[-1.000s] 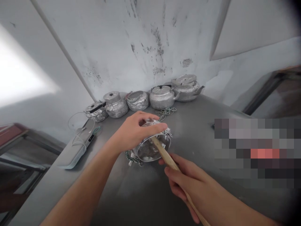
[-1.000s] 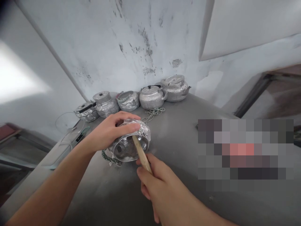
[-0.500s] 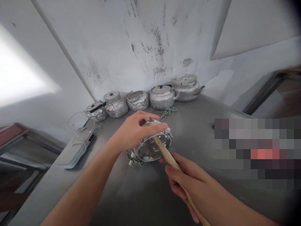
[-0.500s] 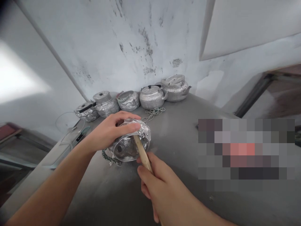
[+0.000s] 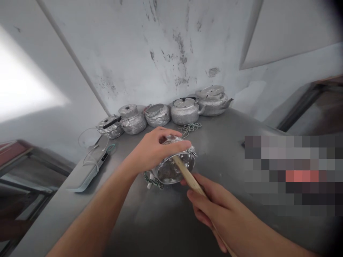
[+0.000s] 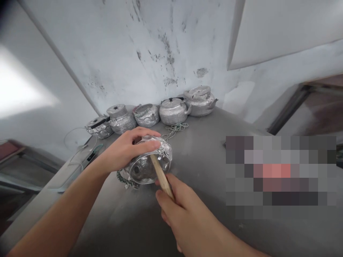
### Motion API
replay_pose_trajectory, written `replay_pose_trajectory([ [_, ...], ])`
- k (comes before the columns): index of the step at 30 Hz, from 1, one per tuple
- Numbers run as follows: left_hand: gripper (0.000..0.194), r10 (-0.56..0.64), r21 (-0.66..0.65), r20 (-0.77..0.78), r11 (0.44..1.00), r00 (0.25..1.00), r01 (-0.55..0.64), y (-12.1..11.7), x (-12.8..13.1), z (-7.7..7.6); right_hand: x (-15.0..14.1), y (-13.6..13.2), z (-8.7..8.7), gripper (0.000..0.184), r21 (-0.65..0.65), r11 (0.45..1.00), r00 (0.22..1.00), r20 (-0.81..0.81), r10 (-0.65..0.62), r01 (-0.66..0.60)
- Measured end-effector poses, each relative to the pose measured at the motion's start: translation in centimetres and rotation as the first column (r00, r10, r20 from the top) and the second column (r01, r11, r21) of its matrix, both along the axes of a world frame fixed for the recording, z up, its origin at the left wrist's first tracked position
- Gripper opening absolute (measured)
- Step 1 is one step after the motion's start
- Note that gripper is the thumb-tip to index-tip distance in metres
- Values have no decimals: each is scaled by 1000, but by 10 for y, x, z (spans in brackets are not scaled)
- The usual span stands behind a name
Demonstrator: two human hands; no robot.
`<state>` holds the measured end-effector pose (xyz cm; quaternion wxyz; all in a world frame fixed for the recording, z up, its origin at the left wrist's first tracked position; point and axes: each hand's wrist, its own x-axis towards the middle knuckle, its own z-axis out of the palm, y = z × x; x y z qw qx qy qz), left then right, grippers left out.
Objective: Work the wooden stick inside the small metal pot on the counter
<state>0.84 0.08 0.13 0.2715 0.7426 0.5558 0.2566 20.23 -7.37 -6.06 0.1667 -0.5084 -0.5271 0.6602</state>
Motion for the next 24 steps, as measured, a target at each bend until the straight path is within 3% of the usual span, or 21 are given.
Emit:
replay_pose_trajectory([
  [5,53,10,-3,5,1000,1000,-10,0,1,1,3,1,-5,25,18,999,999,19,31,-31],
  [11,50,12,-10,21,1000,1000,-12,-1,2,2,1,5,-7,19,28,999,997,-72,24,-22],
  [24,55,13,-20,19,1000,1000,-12,-3,1,2,1,6,-6,17,30,999,999,-34,24,-23],
])
